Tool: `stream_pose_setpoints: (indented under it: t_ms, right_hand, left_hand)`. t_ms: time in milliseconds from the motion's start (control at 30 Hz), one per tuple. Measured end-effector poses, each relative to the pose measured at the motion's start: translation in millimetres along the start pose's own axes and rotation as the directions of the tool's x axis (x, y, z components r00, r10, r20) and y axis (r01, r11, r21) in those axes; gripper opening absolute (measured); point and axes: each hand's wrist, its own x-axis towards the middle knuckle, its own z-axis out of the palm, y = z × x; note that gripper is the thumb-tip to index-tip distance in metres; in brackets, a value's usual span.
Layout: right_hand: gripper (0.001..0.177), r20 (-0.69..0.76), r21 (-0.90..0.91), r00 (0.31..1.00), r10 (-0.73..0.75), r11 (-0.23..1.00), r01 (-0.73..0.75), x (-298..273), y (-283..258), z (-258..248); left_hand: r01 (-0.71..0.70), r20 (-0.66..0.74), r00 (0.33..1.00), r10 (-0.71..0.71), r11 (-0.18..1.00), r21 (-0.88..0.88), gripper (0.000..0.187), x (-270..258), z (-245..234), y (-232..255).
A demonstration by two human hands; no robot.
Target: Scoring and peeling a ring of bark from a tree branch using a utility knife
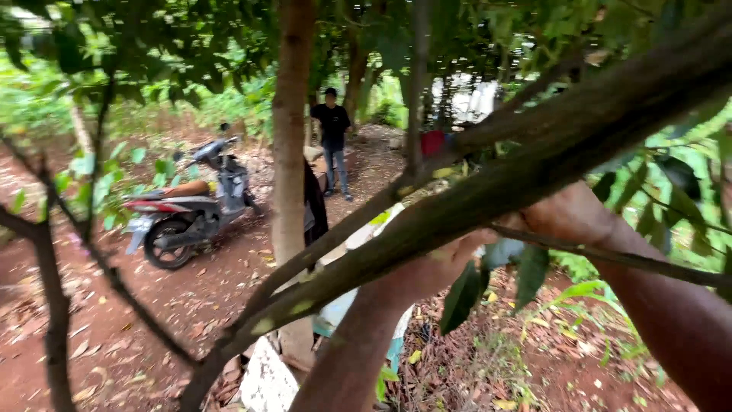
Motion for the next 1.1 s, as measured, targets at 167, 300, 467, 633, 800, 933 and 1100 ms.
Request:
stream_pose_setpoints:
  t_ms: [167, 300, 467, 633, 800, 933, 1100]
  right_hand:
    - [0.024, 0.118, -0.004, 0.972, 0.203, 0.979, -0.204, 35, 11, -55]
    - [0.035, 0.242, 0.007, 0.909, 0.339, 0.936, -0.351, 37, 2, -87]
    - [0.025, 0.381, -0.018, 0.846, 0.373, 0.918, -0.396, 11, 6, -103]
    - [0.03, 0.498, 0.107, 0.829, 0.253, 0.931, -0.349, 5, 9, -100]
    - [0.029, 0.552, 0.525, 0.833, -0.009, 0.781, -0.34, 26, -13, -77]
    - [0.032, 0.504, 0.403, 0.844, -0.187, 0.914, -0.038, 38, -31, -67]
    - [0.036, 0.756, -0.537, 0.595, 0.274, 0.78, 0.323, 33, 32, -65]
  left_hand:
    - [0.145, 0.202, 0.972, -0.122, 0.984, -0.107, 0.017, 6, -13, 4]
    - [0.327, 0.444, 0.861, -0.249, 0.939, -0.109, 0.023, 14, -13, 8]
    - [0.375, 0.446, 0.849, -0.284, 0.918, -0.13, 0.027, 20, -11, 10]
    - [0.338, 0.43, 0.856, -0.287, 0.94, -0.046, 0.023, 21, -11, 16]
    - [0.298, 0.444, 0.82, -0.361, 0.932, 0.207, 0.02, 36, -11, 26]
    - [0.231, 0.497, 0.813, -0.305, 0.951, 0.205, 0.029, 42, -13, 26]
    - [0.211, 0.407, 0.889, -0.209, 0.977, 0.04, 0.046, 48, -17, 29]
